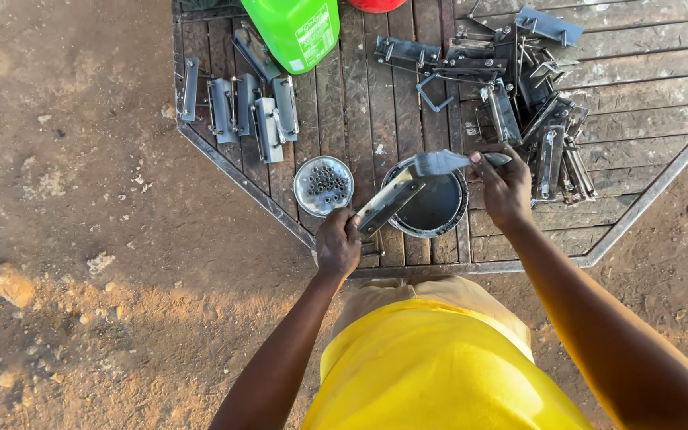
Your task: Painting small metal components with a brush and liquid paint on a metal workbench.
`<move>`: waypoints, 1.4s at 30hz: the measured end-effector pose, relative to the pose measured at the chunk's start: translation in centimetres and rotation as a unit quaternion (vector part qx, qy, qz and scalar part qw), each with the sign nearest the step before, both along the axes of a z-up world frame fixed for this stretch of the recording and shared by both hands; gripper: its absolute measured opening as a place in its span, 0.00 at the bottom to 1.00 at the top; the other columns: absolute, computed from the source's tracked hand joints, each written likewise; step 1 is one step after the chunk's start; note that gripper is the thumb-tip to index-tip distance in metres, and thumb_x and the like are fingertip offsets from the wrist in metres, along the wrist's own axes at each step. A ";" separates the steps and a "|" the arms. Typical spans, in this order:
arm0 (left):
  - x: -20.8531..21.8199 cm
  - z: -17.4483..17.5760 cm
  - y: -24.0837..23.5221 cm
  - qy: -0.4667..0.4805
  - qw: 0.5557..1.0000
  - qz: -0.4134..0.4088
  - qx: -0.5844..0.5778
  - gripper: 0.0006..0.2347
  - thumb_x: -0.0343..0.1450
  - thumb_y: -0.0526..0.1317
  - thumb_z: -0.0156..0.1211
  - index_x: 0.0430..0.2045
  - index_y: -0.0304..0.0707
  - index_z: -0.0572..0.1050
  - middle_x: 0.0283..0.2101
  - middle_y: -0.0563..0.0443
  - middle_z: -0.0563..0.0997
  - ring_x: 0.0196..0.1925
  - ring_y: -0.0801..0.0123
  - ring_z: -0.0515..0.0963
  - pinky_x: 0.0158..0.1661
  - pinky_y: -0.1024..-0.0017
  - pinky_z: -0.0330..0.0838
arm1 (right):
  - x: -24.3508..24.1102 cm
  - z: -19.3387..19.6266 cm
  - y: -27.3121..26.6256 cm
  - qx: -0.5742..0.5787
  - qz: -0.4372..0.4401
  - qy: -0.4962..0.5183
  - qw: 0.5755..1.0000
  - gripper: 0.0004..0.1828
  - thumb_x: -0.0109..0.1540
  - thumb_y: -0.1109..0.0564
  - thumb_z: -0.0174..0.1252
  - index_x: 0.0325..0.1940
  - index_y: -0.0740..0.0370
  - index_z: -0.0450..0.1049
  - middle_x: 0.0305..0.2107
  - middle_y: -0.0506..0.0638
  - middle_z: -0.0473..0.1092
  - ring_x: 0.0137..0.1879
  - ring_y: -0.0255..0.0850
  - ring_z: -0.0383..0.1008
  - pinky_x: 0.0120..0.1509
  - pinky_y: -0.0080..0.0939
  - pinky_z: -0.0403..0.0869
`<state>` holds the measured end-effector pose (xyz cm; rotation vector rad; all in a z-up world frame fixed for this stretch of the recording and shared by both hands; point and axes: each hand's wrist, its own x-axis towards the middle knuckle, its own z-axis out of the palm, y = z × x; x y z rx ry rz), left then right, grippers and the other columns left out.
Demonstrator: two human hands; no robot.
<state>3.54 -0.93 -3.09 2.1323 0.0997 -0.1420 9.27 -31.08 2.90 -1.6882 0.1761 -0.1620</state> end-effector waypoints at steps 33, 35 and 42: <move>1.1 3.5 -0.9 0.054 0.998 -0.039 -0.017 0.06 0.77 0.37 0.57 0.34 0.33 0.77 0.26 0.41 0.77 0.26 0.55 0.80 0.25 0.56 0.75 | -4.4 2.6 4.7 0.038 -0.070 0.072 0.994 0.09 0.66 0.59 0.66 0.37 0.69 0.76 0.20 0.57 0.71 0.23 0.40 0.73 0.28 0.36 0.70; 1.6 3.2 -1.3 0.050 0.998 -0.039 -0.009 0.06 0.78 0.37 0.56 0.34 0.35 0.78 0.26 0.42 0.77 0.26 0.56 0.80 0.25 0.57 0.76 | -4.6 2.5 5.9 0.025 -0.049 0.101 0.993 0.09 0.66 0.58 0.66 0.39 0.68 0.77 0.20 0.57 0.72 0.23 0.41 0.74 0.29 0.38 0.71; 0.5 3.0 -1.6 0.052 0.998 -0.043 -0.008 0.07 0.78 0.37 0.54 0.33 0.35 0.79 0.27 0.43 0.78 0.31 0.51 0.82 0.29 0.53 0.78 | -0.9 -0.6 4.7 -0.202 -0.117 -0.005 0.972 0.07 0.65 0.53 0.68 0.37 0.58 0.80 0.20 0.57 0.72 0.29 0.50 0.76 0.38 0.48 0.71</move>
